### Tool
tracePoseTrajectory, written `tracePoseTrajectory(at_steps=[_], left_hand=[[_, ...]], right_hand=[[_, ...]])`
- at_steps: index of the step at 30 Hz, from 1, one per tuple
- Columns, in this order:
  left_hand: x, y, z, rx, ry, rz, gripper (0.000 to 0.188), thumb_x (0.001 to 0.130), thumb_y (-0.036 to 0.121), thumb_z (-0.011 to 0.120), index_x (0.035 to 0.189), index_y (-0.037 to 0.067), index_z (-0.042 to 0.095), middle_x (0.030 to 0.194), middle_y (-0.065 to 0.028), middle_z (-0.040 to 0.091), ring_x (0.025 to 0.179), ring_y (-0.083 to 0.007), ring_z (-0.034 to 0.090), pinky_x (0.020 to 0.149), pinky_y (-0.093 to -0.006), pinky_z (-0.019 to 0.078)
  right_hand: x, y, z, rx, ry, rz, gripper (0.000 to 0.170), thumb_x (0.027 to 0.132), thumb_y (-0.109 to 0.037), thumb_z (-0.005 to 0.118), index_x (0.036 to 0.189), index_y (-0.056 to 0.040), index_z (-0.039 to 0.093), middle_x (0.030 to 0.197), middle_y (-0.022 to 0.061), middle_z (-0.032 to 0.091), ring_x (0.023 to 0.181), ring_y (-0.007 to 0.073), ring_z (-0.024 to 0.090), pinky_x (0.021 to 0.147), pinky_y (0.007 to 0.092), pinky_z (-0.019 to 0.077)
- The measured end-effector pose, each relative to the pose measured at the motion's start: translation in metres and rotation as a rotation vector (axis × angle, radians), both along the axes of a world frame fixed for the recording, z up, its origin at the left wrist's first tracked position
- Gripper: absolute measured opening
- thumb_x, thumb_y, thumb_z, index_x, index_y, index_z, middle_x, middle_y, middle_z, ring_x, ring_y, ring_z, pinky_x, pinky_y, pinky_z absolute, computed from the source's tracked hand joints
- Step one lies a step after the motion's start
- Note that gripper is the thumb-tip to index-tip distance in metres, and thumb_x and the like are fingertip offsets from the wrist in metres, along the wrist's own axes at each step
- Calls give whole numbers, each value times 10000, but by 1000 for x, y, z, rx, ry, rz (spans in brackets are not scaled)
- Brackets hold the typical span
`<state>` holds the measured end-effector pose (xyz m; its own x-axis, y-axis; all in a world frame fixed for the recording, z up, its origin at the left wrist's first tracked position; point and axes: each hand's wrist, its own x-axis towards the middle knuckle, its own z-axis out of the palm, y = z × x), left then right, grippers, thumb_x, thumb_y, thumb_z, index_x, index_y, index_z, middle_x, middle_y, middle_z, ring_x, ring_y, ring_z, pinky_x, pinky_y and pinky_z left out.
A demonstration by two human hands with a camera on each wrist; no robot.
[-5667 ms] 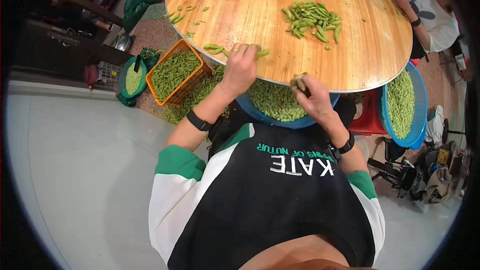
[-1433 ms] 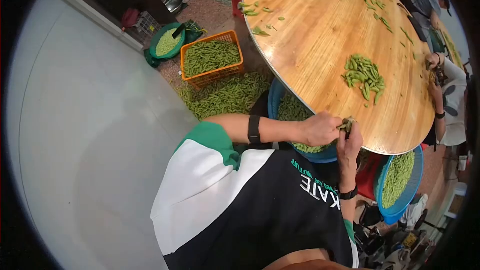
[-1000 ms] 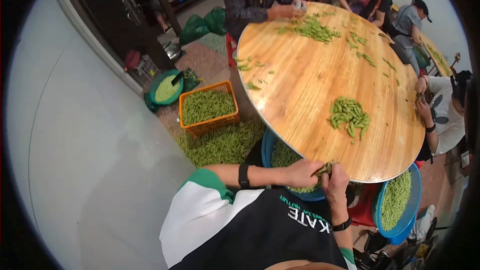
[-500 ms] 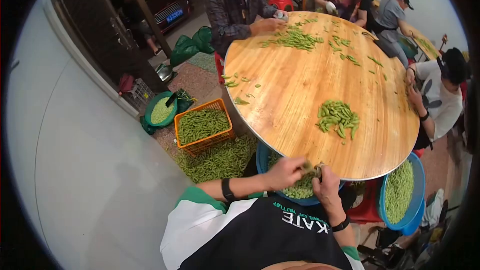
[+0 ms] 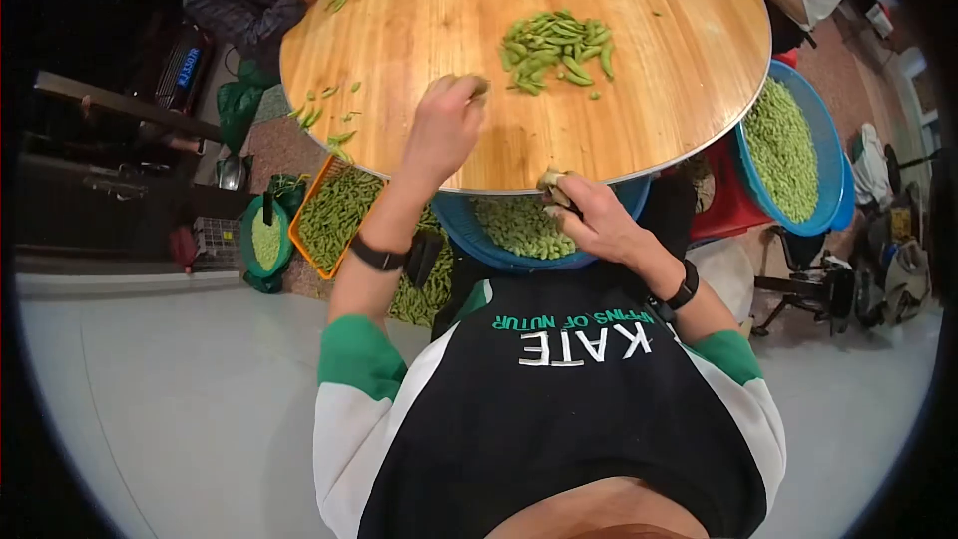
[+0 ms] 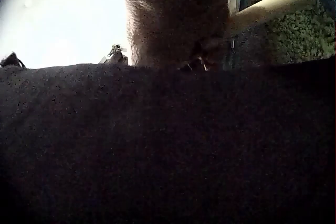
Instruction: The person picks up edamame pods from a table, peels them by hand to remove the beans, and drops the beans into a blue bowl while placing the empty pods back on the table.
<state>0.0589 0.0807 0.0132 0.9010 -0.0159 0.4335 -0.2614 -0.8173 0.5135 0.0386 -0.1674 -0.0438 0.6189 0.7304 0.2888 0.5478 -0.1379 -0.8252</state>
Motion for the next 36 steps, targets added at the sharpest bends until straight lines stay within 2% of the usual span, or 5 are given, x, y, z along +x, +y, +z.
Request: tracePoseTrajectory(at_steps=[7, 14, 17, 23, 36], left_hand=[[81, -39, -31, 173, 51, 12, 171, 774, 143, 609, 889, 17, 612, 891, -185, 566, 864, -362, 577, 742, -437, 477], [76, -35, -48, 230, -41, 29, 120, 764, 90, 598, 859, 16, 607, 945, -198, 578, 938, -351, 570, 781, -451, 490], [52, -38, -38, 23, -68, -39, 107, 796, 79, 596, 864, -3, 599, 857, -150, 593, 804, -297, 600, 707, -411, 501], [-6, -61, -22, -1120, 579, -208, 78, 907, 83, 569, 941, 27, 611, 752, -7, 591, 564, -19, 464, 431, -163, 327], [-30, -65, -33, -1175, 558, -321, 77, 896, 94, 599, 894, 24, 630, 703, 42, 568, 571, 3, 405, 488, -174, 296]], right_hand=[[-1, -8, 15, 37, 428, -57, 276, 935, -77, 459, 1193, 15, 495, 816, 66, 581, 641, 117, 568, 551, 262, 461], [8, -11, 9, 317, 823, -140, 358, 989, -168, 425, 1309, -7, 454, 797, 27, 570, 553, 58, 501, 448, 186, 384], [15, -7, 18, 426, 875, -177, 371, 989, -175, 421, 1318, -3, 439, 799, 33, 552, 527, 57, 464, 436, 186, 364], [19, 1, 21, 598, 1072, -125, 318, 977, -158, 433, 1265, -28, 461, 827, 65, 555, 548, 89, 452, 430, 204, 352], [10, -2, 23, 606, 1150, 15, 348, 977, -157, 435, 1304, -39, 459, 821, 39, 549, 530, 73, 426, 422, 198, 337]])
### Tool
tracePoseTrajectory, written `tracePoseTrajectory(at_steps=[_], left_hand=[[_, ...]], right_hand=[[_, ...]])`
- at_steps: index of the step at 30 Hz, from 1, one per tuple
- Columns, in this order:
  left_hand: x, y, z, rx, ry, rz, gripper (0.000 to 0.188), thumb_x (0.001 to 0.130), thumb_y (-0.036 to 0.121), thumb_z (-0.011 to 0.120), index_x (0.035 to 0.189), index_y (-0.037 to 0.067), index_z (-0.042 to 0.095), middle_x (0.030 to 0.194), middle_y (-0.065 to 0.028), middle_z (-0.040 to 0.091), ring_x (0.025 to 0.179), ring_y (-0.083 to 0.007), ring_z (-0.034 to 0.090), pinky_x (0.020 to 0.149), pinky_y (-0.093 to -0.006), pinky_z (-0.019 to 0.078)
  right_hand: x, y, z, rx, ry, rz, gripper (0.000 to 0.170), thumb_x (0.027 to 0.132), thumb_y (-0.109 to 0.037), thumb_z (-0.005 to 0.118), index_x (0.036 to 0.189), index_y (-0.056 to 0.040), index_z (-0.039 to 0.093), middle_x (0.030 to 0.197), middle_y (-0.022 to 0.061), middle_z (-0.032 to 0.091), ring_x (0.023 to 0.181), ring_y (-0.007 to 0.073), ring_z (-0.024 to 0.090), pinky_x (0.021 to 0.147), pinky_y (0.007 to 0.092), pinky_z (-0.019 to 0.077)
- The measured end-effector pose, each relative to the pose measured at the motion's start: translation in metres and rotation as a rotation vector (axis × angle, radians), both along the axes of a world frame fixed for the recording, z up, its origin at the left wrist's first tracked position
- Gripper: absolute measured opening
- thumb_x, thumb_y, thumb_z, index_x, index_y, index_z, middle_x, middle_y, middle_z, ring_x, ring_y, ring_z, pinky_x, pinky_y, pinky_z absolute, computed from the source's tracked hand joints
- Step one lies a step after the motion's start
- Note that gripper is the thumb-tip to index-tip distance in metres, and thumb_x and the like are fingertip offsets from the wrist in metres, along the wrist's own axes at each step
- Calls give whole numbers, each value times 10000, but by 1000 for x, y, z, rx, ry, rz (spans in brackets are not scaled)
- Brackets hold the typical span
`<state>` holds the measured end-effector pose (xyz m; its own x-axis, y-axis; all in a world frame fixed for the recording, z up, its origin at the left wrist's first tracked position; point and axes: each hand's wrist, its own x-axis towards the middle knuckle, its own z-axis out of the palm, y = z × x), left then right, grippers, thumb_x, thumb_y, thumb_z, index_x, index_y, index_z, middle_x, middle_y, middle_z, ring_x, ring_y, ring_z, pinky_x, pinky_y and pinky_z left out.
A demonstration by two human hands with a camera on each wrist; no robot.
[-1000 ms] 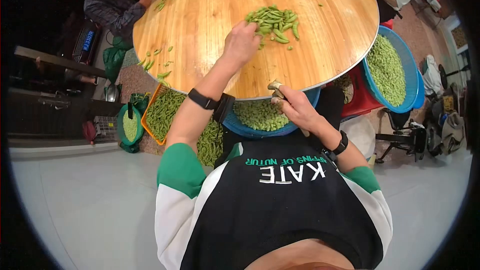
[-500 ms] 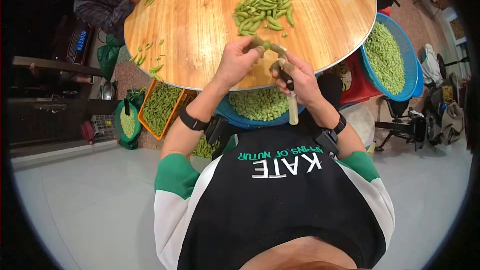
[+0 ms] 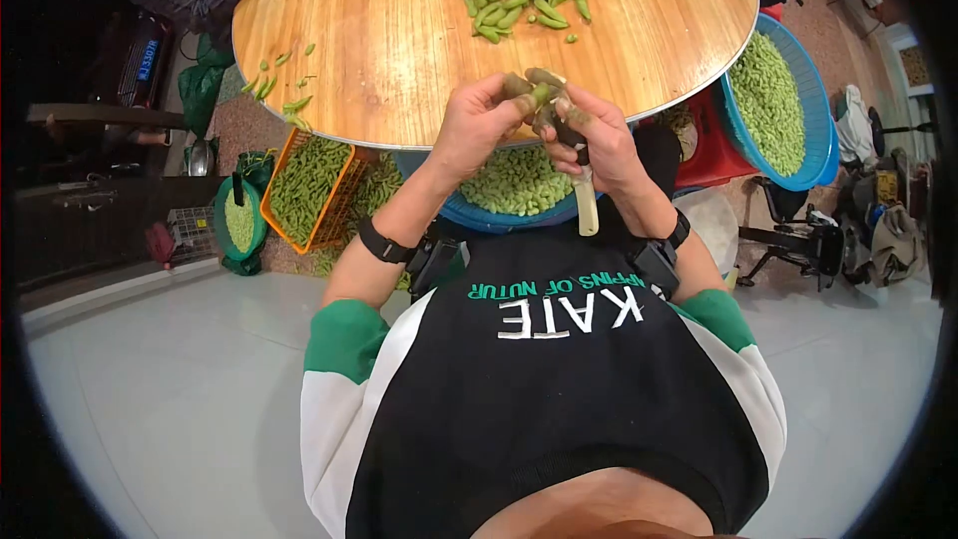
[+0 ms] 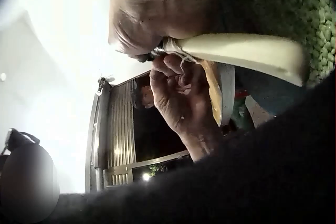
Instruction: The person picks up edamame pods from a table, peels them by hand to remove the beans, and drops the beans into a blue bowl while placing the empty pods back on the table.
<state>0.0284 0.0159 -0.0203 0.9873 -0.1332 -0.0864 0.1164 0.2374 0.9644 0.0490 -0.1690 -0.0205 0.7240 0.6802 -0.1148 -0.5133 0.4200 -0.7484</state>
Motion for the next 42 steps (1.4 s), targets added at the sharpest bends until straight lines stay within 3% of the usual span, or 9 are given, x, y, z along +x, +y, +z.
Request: tracePoseTrajectory(at_steps=[9, 16, 28, 30, 32, 34, 38, 41, 42], left_hand=[[2, 4, 9, 71, -19, 43, 75, 886, 69, 595, 898, 2, 626, 772, 18, 599, 683, -32, 503, 601, -187, 395], [3, 3, 0, 68, -129, 65, 108, 898, 88, 579, 973, 18, 615, 761, 7, 601, 581, 2, 406, 501, -155, 301], [11, 6, -12, -751, 332, -295, 155, 919, 114, 572, 1019, -4, 584, 789, -18, 563, 562, -55, 437, 493, -197, 367], [8, -4, -11, 111, -146, -28, 102, 902, 55, 572, 979, -12, 566, 790, -7, 554, 624, -97, 512, 530, -257, 446], [6, 0, -10, 160, -202, -21, 94, 839, -7, 599, 923, -11, 557, 780, -46, 567, 677, -185, 583, 573, -318, 491], [7, 6, 4, 982, -796, 31, 124, 789, 10, 632, 892, -3, 564, 779, -106, 573, 684, -248, 600, 564, -328, 483], [1, 6, 11, 1212, -895, 49, 138, 746, 31, 648, 868, 6, 588, 763, -139, 567, 702, -303, 599, 556, -343, 470], [2, 6, 9, 942, -832, 46, 104, 797, 72, 650, 860, 1, 607, 706, -116, 556, 631, -231, 595, 526, -315, 449], [1, 7, 10, 784, -615, 16, 102, 839, 94, 631, 878, 0, 623, 693, -89, 565, 607, -176, 576, 512, -288, 439]], right_hand=[[-1, 2, -2, 20, -20, 27, 349, 982, -155, 435, 1310, -39, 456, 812, 39, 557, 512, 65, 417, 416, 190, 327], [0, 3, -1, -28, -74, -18, 346, 966, -127, 470, 1298, -27, 472, 788, 35, 564, 484, 49, 407, 409, 181, 320], [6, -4, -16, 168, 260, 28, 320, 938, -100, 505, 1251, -35, 518, 790, 69, 555, 489, 62, 389, 386, 182, 317], [8, -5, -18, 191, 321, 28, 321, 938, -102, 507, 1252, -38, 516, 806, 76, 556, 500, 65, 389, 389, 178, 320], [5, -7, -20, 258, 409, 50, 349, 936, -97, 507, 1282, -51, 495, 834, 78, 547, 524, 66, 391, 394, 168, 324], [4, -8, -18, 258, 434, 71, 394, 939, -107, 508, 1327, -77, 451, 827, 74, 526, 529, 57, 378, 393, 159, 314], [1, -5, -15, 315, 486, 115, 447, 941, -113, 512, 1374, -112, 402, 816, 66, 503, 529, 44, 360, 388, 147, 295], [-1, -5, -17, 365, 464, 137, 390, 946, -107, 505, 1331, -90, 441, 836, 82, 529, 534, 57, 393, 393, 161, 319], [-2, -5, -16, 364, 464, 140, 390, 946, -107, 505, 1331, -90, 441, 836, 82, 529, 534, 57, 393, 393, 161, 319]])
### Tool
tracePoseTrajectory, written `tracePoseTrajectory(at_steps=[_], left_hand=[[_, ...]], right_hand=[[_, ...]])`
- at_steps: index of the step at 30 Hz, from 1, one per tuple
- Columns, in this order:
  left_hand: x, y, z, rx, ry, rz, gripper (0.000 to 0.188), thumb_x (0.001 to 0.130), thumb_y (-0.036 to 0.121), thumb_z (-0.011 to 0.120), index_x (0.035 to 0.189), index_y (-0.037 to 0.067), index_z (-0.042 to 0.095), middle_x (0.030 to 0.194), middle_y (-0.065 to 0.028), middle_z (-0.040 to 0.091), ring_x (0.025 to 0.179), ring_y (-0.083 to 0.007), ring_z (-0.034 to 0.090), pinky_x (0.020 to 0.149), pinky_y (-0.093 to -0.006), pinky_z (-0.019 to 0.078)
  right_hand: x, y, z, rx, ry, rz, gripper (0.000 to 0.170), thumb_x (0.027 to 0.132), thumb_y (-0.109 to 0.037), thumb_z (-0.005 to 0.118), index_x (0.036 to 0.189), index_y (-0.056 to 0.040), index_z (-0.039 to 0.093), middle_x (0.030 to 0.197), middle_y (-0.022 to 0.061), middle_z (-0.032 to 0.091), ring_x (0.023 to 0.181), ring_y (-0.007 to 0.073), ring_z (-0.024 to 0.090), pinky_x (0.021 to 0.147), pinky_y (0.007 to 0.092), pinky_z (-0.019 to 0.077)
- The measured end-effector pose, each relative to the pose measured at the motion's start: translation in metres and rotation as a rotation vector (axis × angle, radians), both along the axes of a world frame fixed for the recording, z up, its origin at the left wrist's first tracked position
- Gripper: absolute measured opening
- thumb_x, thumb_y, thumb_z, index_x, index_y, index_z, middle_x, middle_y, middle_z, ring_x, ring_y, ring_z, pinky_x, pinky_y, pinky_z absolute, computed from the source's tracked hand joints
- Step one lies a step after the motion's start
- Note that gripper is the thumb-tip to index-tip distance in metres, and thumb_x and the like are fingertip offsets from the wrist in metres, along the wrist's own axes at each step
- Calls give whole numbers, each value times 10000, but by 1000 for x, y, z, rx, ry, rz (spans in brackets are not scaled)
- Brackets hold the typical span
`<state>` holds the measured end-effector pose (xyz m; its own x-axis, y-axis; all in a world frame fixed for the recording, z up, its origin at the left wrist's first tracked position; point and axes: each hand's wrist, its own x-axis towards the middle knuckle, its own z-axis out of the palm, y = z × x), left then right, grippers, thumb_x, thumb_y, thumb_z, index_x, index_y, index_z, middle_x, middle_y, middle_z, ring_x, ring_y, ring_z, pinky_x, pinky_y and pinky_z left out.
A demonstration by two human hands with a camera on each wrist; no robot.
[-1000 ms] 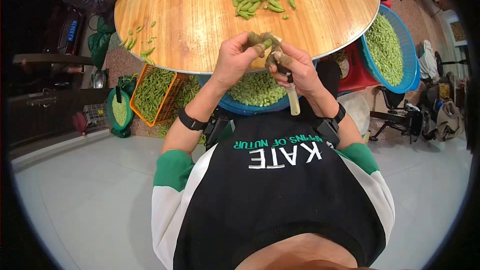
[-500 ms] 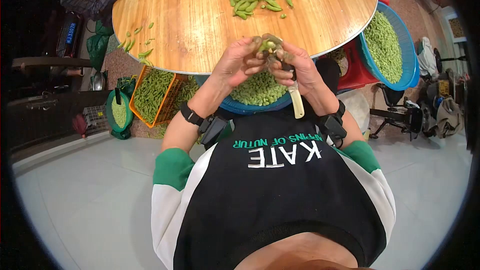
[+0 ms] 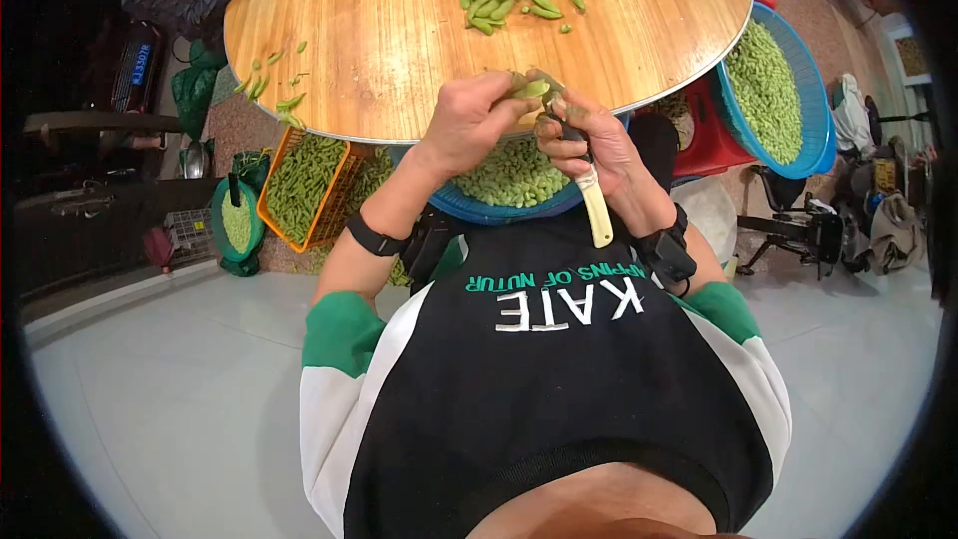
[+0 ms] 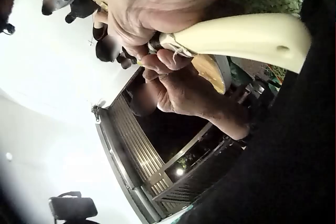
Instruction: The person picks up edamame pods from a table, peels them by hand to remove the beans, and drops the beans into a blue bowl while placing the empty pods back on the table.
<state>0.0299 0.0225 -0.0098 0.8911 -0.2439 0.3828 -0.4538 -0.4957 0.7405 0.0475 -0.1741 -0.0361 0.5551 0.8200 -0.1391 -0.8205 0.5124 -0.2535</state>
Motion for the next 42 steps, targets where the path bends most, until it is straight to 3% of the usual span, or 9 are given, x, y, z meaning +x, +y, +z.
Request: tracePoseTrajectory(at_steps=[7, 12, 14, 18, 22, 25, 34, 37, 42], left_hand=[[-2, 4, -7, -784, 863, -79, 219, 974, 183, 507, 1013, 13, 640, 746, 27, 597, 593, -25, 499, 490, -182, 386], [-8, 2, -9, -555, 722, -59, 202, 963, 135, 483, 1049, 8, 615, 772, 0, 605, 614, -43, 521, 524, -199, 411], [-13, -2, -8, -432, 668, -65, 202, 952, 109, 477, 1063, -3, 603, 772, -17, 608, 628, -63, 540, 540, -226, 437], [-17, -10, -8, -197, 368, 37, 173, 846, 29, 482, 987, -43, 551, 766, -171, 581, 693, -296, 591, 635, -386, 475], [-22, -14, 2, -1, 310, 94, 112, 765, -7, 474, 865, -51, 503, 825, -278, 552, 800, -471, 548, 698, -480, 458], [-29, -18, -2, 106, 128, 147, 113, 804, 15, 487, 898, -41, 515, 763, -275, 556, 712, -413, 591, 611, -418, 463], [-41, -15, 13, 104, 313, 169, 132, 748, 5, 485, 864, -40, 529, 802, -282, 566, 764, -468, 556, 672, -503, 454], [-60, 4, 16, 183, 141, 237, 143, 749, 8, 492, 864, -13, 574, 794, -248, 585, 743, -430, 578, 668, -475, 479], [-63, 79, 38, 934, 62, 603, 147, 758, 22, 552, 876, 11, 638, 841, -155, 617, 799, -325, 594, 753, -415, 473]], right_hand=[[4, -2, 0, -353, -231, -122, 300, 937, -118, 527, 1226, -40, 514, 816, 73, 569, 499, 49, 399, 383, 170, 306], [2, 8, 3, -677, -628, -209, 247, 923, -103, 542, 1147, -4, 565, 829, 39, 606, 531, 72, 472, 425, 217, 379], [0, 18, -2, -942, -1219, -647, 275, 876, -106, 625, 1121, 13, 581, 759, 75, 623, 583, 141, 554, 516, 285, 457], [0, 19, 7, -1312, -1595, -673, 387, 764, -121, 714, 1099, -6, 557, 862, 162, 582, 716, 306, 613, 621, 356, 505], [3, 21, 3, -1217, -1733, -800, 399, 739, -120, 715, 1084, -16, 544, 899, 166, 554, 733, 352, 600, 615, 401, 505], [1, 22, 3, -1220, -1854, -759, 368, 743, -85, 678, 1077, -14, 541, 895, 181, 547, 736, 375, 593, 610, 417, 503], [10, 19, -3, -1151, -1808, -709, 209, 750, -17, 601, 941, 7, 519, 817, 201, 532, 719, 393, 566, 605, 435, 474], [10, 16, 1, -1126, -1624, -507, 107, 761, -16, 603, 832, -9, 522, 709, 169, 528, 700, 361, 565, 593, 398, 456], [0, 11, 2, -707, -1826, -263, 177, 748, -30, 684, 856, -10, 544, 776, 128, 568, 703, 310, 573, 614, 361, 461]])
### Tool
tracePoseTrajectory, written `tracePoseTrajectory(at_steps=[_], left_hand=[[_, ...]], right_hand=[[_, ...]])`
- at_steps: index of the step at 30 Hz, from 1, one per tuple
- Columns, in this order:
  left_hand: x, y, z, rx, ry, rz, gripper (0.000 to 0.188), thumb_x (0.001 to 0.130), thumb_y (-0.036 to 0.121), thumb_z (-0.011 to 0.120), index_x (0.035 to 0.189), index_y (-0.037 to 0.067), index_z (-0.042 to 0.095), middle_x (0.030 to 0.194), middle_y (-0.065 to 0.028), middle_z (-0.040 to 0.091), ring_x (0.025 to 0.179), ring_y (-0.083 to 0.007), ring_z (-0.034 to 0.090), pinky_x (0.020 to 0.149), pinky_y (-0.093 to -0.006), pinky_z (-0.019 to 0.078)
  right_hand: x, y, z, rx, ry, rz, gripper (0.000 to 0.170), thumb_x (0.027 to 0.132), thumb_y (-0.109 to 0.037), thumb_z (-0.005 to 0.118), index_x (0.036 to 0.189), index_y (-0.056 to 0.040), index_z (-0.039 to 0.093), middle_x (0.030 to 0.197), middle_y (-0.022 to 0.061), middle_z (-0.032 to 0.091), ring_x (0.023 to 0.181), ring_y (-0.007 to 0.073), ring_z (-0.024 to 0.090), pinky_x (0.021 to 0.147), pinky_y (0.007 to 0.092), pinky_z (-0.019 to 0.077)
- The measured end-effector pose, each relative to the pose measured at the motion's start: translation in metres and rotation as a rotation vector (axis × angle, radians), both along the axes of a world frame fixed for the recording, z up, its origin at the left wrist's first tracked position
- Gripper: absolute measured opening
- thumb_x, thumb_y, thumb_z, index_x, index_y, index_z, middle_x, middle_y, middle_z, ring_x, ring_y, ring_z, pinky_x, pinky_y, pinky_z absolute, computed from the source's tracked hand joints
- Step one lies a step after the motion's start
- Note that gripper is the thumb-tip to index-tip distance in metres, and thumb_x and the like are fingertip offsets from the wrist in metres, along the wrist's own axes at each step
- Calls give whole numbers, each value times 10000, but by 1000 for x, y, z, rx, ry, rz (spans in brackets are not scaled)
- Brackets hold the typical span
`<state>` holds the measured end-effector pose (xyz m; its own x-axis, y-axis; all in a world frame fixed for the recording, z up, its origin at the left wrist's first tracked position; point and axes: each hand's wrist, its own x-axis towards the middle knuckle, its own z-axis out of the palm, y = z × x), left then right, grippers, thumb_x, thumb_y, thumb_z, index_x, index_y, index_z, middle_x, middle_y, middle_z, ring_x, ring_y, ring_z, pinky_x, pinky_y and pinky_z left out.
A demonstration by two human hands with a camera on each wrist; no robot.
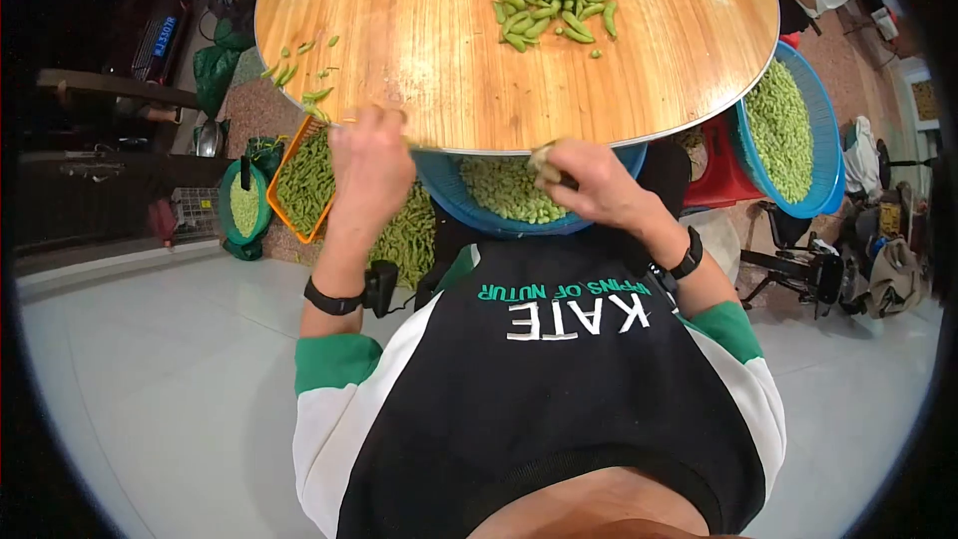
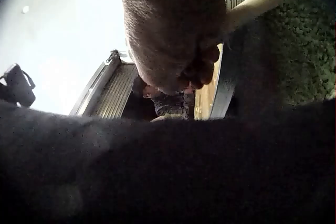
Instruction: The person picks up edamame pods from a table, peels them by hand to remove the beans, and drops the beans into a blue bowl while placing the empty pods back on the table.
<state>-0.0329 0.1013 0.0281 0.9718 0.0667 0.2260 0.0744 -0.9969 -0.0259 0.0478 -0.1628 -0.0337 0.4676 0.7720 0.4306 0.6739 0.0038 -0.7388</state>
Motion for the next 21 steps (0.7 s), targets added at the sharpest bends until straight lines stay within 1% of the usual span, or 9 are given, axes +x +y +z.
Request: tracePoseTrajectory(at_steps=[3, 5, 7, 9, 12, 15, 18, 20, 21], left_hand=[[30, 1, 0, 184, -315, -62, 135, 782, 49, 556, 888, 16, 633, 834, -153, 613, 800, -332, 591, 769, -415, 465], [63, -5, -16, -384, -265, -251, 118, 802, 82, 564, 878, 19, 631, 842, -157, 611, 825, -343, 589, 761, -421, 469], [104, -21, -26, -479, -216, -319, 120, 825, 101, 561, 872, 19, 635, 840, -166, 607, 843, -355, 583, 756, -435, 474], [145, -30, -45, -435, -192, -276, 173, 835, 138, 568, 934, 12, 631, 883, -204, 605, 870, -362, 593, 763, -436, 473], [180, -40, -59, -393, -76, -102, 206, 795, 154, 602, 927, -3, 623, 893, -218, 607, 886, -377, 592, 768, -447, 476], [186, -39, -47, -508, 109, -136, 212, 743, 128, 603, 871, -42, 606, 907, -244, 610, 904, -396, 590, 782, -450, 475], [174, -39, -47, -617, 71, -187, 202, 723, 111, 597, 833, -57, 603, 873, -246, 613, 871, -401, 595, 771, -448, 476], [170, -34, -51, -688, 12, -191, 202, 712, 108, 612, 827, -57, 600, 833, -236, 616, 817, -395, 605, 737, -436, 482], [168, -31, -52, -787, 43, -131, 165, 739, 87, 636, 843, -37, 609, 767, -170, 622, 706, -282, 599, 634, -362, 464]], right_hand=[[-3, 0, 10, -77, -92, -57, 168, 717, -59, 670, 850, -28, 570, 791, 135, 583, 736, 323, 589, 647, 397, 481], [1, 0, 7, -106, -68, -79, 198, 714, -77, 685, 871, -20, 578, 802, 143, 579, 753, 325, 581, 649, 394, 474], [0, -1, 8, -108, 7, -102, 214, 719, -87, 690, 891, -17, 583, 792, 143, 572, 757, 326, 578, 654, 390, 472], [-2, -4, 9, -115, 83, -128, 230, 724, -96, 696, 910, -13, 589, 782, 144, 566, 760, 328, 575, 659, 385, 469], [1, -13, 8, 13, 62, -164, 272, 771, -56, 663, 1024, 15, 593, 778, 93, 549, 673, 222, 551, 604, 317, 442], [2, -20, 3, 35, 352, -180, 358, 877, -80, 532, 1220, 23, 551, 904, 55, 617, 682, 101, 545, 599, 255, 460], [0, -16, 14, 65, 724, -258, 358, 901, -102, 477, 1237, 6, 536, 847, 73, 607, 690, 131, 578, 645, 261, 478], [6, -13, 16, 80, 746, -292, 370, 939, -131, 448, 1282, -4, 502, 829, 51, 595, 629, 84, 544, 553, 216, 449], [10, -11, 12, 188, 878, -285, 371, 946, -135, 447, 1292, -8, 493, 815, 51, 589, 609, 78, 529, 515, 210, 428]])
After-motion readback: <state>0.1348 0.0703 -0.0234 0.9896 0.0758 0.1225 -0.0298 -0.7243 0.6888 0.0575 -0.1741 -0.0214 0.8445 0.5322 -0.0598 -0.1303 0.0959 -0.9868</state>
